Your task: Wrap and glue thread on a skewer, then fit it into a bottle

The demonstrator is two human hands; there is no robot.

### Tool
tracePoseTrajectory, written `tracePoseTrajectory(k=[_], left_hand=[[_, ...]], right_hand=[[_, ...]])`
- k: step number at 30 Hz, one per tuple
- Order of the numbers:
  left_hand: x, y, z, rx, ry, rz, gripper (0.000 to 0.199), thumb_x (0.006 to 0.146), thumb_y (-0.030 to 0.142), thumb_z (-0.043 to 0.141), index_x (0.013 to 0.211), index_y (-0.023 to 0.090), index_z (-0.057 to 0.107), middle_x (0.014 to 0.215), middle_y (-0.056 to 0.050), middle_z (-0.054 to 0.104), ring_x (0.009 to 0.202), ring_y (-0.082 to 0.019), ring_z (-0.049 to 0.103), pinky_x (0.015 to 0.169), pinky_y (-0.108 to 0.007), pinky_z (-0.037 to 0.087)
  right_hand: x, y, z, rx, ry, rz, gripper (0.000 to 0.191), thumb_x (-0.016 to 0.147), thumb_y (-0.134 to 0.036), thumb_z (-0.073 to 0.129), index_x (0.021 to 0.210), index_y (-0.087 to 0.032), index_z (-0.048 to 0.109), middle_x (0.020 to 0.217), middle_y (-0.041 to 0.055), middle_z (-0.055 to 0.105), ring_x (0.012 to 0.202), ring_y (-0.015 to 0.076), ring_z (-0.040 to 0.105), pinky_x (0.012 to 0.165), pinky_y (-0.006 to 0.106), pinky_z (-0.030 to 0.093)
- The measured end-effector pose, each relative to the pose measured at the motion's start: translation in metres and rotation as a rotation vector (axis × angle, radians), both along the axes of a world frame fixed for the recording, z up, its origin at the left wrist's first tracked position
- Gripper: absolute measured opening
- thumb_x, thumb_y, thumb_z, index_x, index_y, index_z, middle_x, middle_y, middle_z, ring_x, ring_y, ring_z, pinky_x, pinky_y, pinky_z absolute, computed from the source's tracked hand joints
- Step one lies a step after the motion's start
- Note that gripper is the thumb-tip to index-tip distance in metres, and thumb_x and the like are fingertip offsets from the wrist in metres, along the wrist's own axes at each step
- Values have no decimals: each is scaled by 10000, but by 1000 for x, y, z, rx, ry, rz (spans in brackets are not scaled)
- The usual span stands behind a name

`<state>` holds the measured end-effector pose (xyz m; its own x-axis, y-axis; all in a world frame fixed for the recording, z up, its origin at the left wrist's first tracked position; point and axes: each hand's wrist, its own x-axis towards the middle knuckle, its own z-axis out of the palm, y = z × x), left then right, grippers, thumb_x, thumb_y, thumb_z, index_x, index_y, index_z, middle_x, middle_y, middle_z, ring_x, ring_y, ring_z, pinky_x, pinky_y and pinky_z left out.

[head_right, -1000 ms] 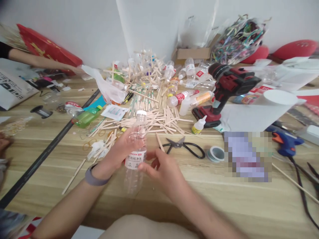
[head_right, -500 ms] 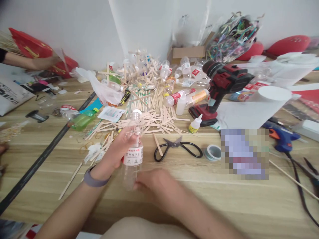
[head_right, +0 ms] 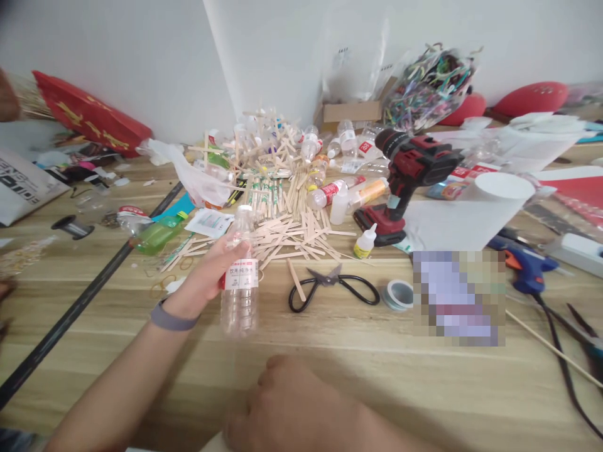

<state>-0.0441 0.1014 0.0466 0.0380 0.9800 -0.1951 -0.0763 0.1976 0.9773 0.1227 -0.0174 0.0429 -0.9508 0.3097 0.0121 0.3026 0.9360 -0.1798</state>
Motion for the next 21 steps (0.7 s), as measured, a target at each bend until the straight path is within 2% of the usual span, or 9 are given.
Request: tracePoseTrajectory(k=[4, 7, 10, 12, 14, 16, 18, 21], left_hand=[[-3, 6, 7, -46, 32, 49, 644, 634, 341, 814, 1173, 192, 497, 916, -19, 654, 778, -160, 633, 711, -288, 505], [-3, 3, 5, -76, 83, -11, 668, 647, 337, 803, 1216, 200, 481, 942, -34, 652, 783, -173, 640, 701, -299, 508], [4, -7, 0, -102, 72, -57, 763, 645, 342, 804, 1291, 212, 421, 957, -41, 647, 818, -200, 647, 715, -324, 513], [13, -17, -3, -76, 50, -43, 784, 657, 345, 795, 1320, 215, 397, 1013, -49, 630, 903, -215, 637, 779, -337, 508], [22, -26, -8, -31, 60, -21, 795, 681, 372, 779, 1345, 227, 368, 1108, -69, 598, 1002, -232, 608, 823, -345, 502], [29, -33, -12, -35, 68, -1, 804, 687, 405, 773, 1350, 235, 352, 1113, -73, 583, 1022, -240, 598, 834, -355, 502], [33, -39, -16, -30, 69, 21, 797, 683, 416, 776, 1338, 246, 355, 1095, -65, 583, 1015, -242, 600, 845, -367, 503], [32, -44, -20, -31, 73, 23, 769, 676, 425, 779, 1312, 261, 378, 1071, -53, 582, 991, -241, 606, 833, -374, 510]], right_hand=[[7, 0, -7, -48, -123, -23, 83, 772, -145, 700, 719, -198, 665, 610, 9, 706, 485, 163, 600, 493, 310, 339], [22, 12, -9, -140, -113, -148, 34, 760, -200, 719, 776, -188, 691, 701, 34, 709, 579, 180, 636, 513, 293, 367], [34, 32, -4, -282, 121, -520, 80, 787, -255, 685, 837, -192, 691, 847, 42, 701, 620, 153, 634, 543, 262, 405], [35, 43, -1, -292, 321, -787, 120, 833, -261, 637, 921, -187, 670, 846, 40, 690, 610, 140, 616, 574, 260, 427], [29, 50, -1, -300, 435, -920, 220, 817, -303, 660, 997, -177, 637, 822, 38, 690, 561, 139, 591, 560, 267, 427], [22, 54, -5, -326, 462, -944, 198, 804, -289, 667, 964, -180, 621, 805, 38, 700, 558, 152, 597, 551, 271, 422], [17, 54, -11, -351, 465, -930, 25, 839, -221, 598, 848, -198, 599, 769, 27, 704, 609, 168, 626, 569, 268, 423], [18, 55, -16, -357, 465, -886, 139, 875, -174, 502, 747, -207, 544, 693, 15, 676, 628, 169, 625, 571, 259, 411]])
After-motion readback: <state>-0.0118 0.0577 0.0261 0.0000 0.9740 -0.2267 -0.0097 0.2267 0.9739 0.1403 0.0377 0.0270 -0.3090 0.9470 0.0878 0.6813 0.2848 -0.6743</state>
